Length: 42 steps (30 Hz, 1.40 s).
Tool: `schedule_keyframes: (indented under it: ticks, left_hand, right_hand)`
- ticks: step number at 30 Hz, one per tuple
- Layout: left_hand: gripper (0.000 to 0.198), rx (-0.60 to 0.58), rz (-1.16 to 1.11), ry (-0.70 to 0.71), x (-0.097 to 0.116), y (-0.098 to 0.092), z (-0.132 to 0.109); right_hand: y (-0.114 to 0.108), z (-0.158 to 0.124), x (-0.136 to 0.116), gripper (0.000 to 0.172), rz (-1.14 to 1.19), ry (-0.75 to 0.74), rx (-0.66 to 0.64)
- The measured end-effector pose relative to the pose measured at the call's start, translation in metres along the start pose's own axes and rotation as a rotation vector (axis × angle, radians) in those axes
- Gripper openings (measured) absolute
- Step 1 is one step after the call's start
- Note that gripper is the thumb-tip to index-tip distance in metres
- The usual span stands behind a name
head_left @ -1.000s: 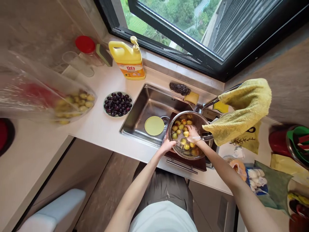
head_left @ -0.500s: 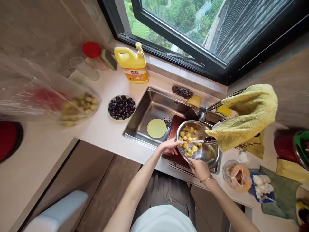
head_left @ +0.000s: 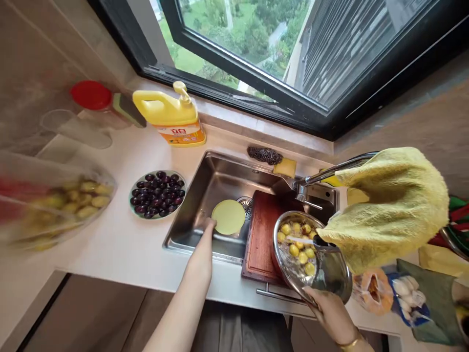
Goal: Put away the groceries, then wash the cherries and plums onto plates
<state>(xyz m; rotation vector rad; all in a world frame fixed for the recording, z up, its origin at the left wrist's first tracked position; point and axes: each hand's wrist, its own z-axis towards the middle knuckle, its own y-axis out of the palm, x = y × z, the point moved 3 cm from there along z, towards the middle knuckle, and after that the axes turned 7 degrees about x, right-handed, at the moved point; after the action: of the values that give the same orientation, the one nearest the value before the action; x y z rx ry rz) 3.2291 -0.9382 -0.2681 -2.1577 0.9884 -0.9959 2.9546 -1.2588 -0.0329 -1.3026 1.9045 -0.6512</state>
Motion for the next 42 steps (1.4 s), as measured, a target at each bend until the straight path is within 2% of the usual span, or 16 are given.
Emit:
schedule_keyframes:
  ticks: [3, 6, 11, 14, 16, 18, 19, 21, 23, 25, 28, 31, 34, 37, 40, 42]
  left_hand:
    - [0.016, -0.014, 0.148, 0.057, 0.011, -0.011, 0.004]
    - [0.02, 0.078, 0.263, 0.209, 0.037, -0.039, -0.005]
    - [0.03, 0.262, 0.375, 0.49, 0.089, -0.092, -0.047]
    - [0.022, 0.329, 0.394, 0.618, 0.119, -0.123, -0.076]
    - [0.012, 0.375, 0.328, 0.652, 0.138, -0.141, -0.095]
    - [0.003, 0.341, 0.136, 0.639, 0.156, -0.15, -0.113]
    - [0.003, 0.291, 0.031, 0.628, 0.164, -0.148, -0.122]
    - [0.019, 0.136, -0.122, 0.624, 0.18, -0.132, -0.139]
    - [0.038, -0.028, -0.203, 0.664, 0.193, -0.102, -0.153]
    - [0.048, -0.195, -0.299, 0.729, 0.203, -0.067, -0.163]
    - [0.039, -0.417, -0.425, 0.756, 0.21, -0.019, -0.169]
    - [0.034, -0.576, -0.513, 0.677, 0.212, 0.01, -0.171]
    - [0.036, -0.634, -0.505, 0.621, 0.214, 0.022, -0.175]
    - [0.036, -0.613, -0.448, 0.572, 0.218, 0.024, -0.177]
    - [0.029, -0.582, -0.423, 0.524, 0.216, 0.01, -0.172]
    - [0.024, -0.542, -0.408, 0.489, 0.212, -0.013, -0.163]
  right_hand:
    - [-0.005, 0.001, -0.004, 0.045, 0.003, -0.023, -0.015]
    - [-0.006, 0.004, -0.004, 0.041, -0.005, -0.055, -0.005]
    - [-0.009, 0.011, -0.007, 0.031, -0.034, -0.088, 0.022]
    - [-0.015, 0.013, -0.008, 0.024, -0.067, -0.101, 0.005]
    - [-0.018, 0.012, -0.006, 0.02, -0.085, -0.114, -0.006]
    - [-0.02, 0.008, -0.004, 0.018, -0.101, -0.136, -0.022]
    - [-0.02, 0.006, -0.003, 0.017, -0.109, -0.147, -0.028]
    - [-0.021, 0.003, -0.002, 0.016, -0.123, -0.167, -0.034]
    - [-0.021, 0.001, -0.001, 0.015, -0.128, -0.179, -0.027]
    - [-0.022, -0.001, -0.002, 0.014, -0.125, -0.187, -0.01]
    - [-0.022, -0.003, -0.002, 0.011, -0.12, -0.195, 0.039]
    - [-0.022, -0.004, -0.003, 0.01, -0.109, -0.213, 0.076]
    - [-0.022, -0.004, -0.003, 0.01, -0.114, -0.218, 0.079]
    - [-0.023, -0.004, -0.003, 0.011, -0.137, -0.216, 0.073]
    - [-0.024, -0.004, -0.005, 0.011, -0.132, -0.226, 0.086]
    - [-0.024, -0.004, -0.004, 0.013, -0.128, -0.234, 0.105]
